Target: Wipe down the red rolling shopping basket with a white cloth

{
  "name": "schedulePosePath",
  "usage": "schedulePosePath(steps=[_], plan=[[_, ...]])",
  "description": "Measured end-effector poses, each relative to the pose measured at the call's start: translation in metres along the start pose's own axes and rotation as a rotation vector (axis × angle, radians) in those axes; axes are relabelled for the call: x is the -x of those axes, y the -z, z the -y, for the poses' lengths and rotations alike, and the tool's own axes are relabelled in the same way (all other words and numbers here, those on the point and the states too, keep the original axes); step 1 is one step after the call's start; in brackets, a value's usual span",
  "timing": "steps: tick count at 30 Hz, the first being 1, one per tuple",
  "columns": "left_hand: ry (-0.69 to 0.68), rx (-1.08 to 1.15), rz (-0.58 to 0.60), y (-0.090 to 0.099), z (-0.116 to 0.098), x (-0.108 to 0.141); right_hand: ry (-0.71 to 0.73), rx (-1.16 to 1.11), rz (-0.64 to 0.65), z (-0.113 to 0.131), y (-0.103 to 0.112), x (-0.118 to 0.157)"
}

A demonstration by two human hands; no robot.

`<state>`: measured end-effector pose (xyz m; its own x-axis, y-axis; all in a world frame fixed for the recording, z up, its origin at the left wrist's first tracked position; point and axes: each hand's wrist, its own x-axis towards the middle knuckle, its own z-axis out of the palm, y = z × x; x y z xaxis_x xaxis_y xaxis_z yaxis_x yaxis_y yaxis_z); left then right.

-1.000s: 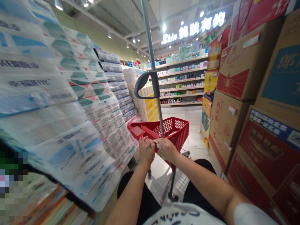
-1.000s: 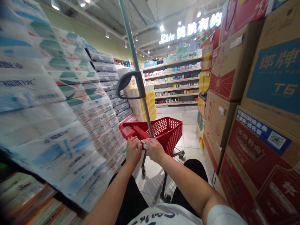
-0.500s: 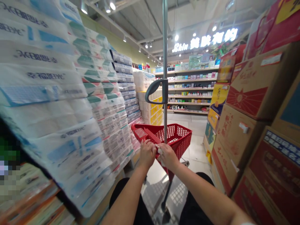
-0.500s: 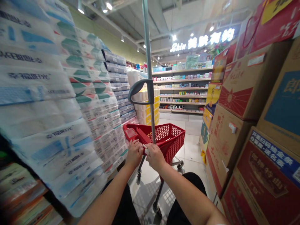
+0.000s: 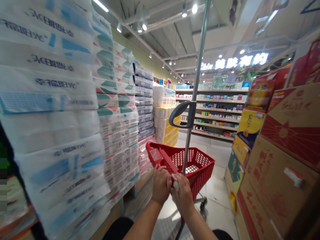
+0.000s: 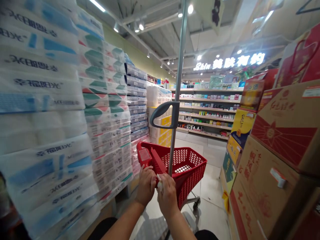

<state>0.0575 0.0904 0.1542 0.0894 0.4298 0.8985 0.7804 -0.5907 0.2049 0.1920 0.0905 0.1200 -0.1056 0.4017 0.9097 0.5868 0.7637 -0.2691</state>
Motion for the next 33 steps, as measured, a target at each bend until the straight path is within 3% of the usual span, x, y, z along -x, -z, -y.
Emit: schedulePosePath(steps=[11,21,27,33], plan=[[-0.041,0.088,-0.027,-0.032,0.005,-0.014,-0.005,0.04,0.015,-0.028,0.005,-0.007],[-0.027,0.111,0.036,-0.057,0.009,-0.027,-0.056,0.086,0.003,-0.047,0.005,-0.019],[-0.043,0.099,0.018,-0.052,0.006,-0.023,-0.072,0.093,0.072,-0.036,0.016,-0.019],[-0.065,0.077,0.062,-0.027,-0.003,-0.01,-0.097,0.007,0.074,-0.009,0.031,-0.006]])
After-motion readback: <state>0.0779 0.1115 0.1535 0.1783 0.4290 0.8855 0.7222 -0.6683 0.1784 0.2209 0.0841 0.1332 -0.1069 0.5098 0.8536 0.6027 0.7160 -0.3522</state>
